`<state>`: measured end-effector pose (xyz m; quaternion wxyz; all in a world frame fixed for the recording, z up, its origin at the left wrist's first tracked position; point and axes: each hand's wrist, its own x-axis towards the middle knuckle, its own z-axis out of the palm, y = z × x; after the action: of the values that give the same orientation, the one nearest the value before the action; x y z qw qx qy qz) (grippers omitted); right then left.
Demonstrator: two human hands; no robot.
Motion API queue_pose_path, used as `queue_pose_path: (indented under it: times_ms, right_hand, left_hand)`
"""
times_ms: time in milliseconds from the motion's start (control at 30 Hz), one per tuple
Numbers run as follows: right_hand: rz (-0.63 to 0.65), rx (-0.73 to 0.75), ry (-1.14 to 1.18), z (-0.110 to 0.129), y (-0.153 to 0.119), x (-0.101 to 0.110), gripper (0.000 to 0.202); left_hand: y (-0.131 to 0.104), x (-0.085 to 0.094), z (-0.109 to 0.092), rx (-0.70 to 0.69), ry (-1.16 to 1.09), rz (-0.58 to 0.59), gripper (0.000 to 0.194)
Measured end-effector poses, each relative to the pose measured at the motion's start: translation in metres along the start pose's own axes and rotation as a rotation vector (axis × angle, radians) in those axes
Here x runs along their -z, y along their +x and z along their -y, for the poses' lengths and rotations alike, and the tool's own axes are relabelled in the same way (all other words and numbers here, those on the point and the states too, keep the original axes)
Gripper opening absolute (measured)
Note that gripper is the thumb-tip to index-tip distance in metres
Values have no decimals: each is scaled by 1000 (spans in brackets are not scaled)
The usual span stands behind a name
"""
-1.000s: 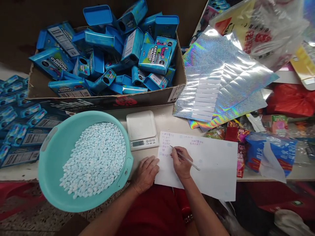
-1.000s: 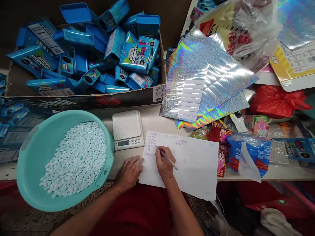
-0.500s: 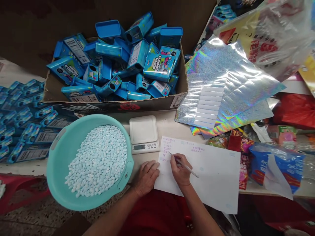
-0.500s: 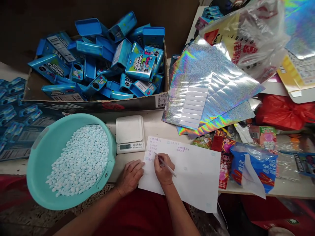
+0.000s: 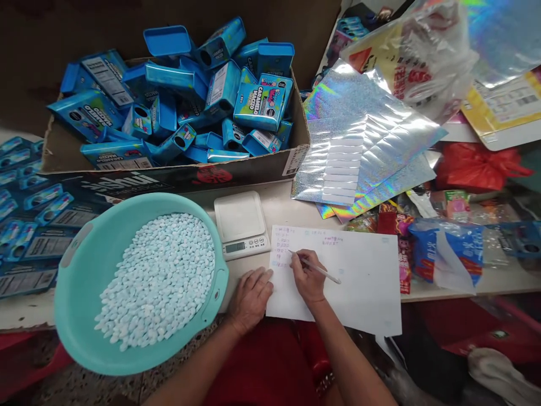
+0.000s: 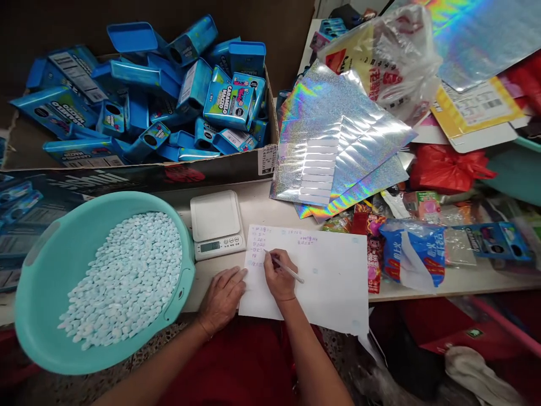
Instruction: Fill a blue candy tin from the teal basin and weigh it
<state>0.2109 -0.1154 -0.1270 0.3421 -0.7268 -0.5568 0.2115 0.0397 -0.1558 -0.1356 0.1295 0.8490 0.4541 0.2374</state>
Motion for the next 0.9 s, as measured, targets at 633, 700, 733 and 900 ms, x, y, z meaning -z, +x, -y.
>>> queue_pose_path:
  times_ms: [633,700,733,900]
  right_hand:
    - [50,-4,0,1,1,1,13]
    - [52,-1,-5,2,1,1,13]
    - [54,1,-6,2,1,1,13]
    - [67,12,-9,3,2,2,14]
  left_hand:
    - [-2,-2,0,-31,6,64,17]
    - [-3,-2,0,-34,7,63,16]
    - [-3,-2,0,-33,8,60,16]
    - [-1,-2,0,-33,11,44,15]
